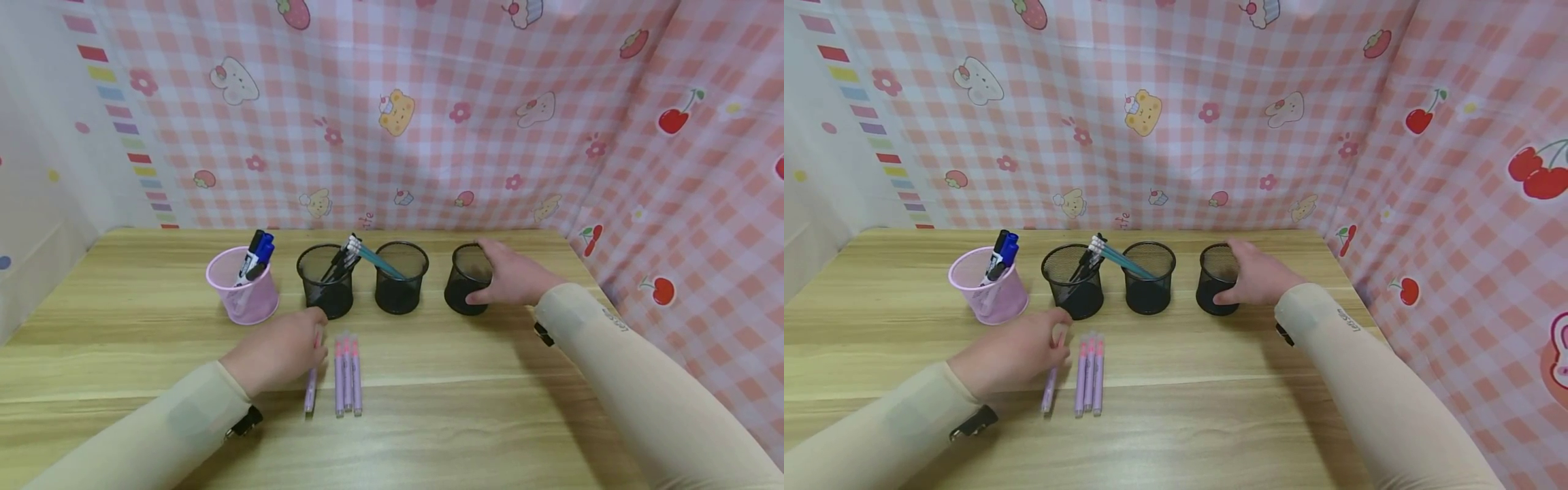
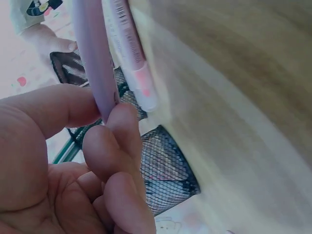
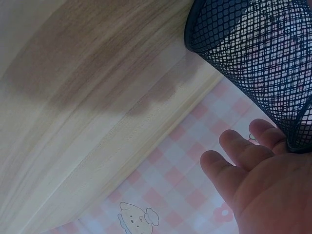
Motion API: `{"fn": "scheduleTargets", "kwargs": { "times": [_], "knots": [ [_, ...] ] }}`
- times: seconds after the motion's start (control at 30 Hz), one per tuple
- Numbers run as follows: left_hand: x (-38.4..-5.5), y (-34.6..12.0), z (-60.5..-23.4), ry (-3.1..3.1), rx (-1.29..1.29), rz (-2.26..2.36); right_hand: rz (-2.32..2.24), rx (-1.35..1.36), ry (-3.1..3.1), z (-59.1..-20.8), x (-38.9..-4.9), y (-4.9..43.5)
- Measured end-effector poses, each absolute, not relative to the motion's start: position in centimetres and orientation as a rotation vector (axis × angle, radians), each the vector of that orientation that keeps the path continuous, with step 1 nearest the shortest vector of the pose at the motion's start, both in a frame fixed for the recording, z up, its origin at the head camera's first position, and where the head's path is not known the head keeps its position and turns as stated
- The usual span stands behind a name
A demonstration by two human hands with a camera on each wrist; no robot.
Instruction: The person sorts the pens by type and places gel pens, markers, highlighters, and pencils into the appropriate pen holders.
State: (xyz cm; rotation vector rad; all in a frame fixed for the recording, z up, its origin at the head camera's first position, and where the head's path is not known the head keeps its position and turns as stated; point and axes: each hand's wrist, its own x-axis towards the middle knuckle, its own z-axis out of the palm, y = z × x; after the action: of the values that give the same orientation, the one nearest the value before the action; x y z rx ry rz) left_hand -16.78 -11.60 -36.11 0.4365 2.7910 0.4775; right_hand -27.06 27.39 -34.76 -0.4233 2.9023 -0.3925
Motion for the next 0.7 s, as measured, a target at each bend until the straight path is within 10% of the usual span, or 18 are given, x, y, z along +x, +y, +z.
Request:
{"fn": "scheduleTargets", "kwargs": {
  "times": [0.7],
  "knots": [
    [-17.8, -9.5, -34.4, 2.836, 0.481, 1.057, -0.405, -0.447, 2.911, -35.0, -27.1, 27.6]
  ]
}}
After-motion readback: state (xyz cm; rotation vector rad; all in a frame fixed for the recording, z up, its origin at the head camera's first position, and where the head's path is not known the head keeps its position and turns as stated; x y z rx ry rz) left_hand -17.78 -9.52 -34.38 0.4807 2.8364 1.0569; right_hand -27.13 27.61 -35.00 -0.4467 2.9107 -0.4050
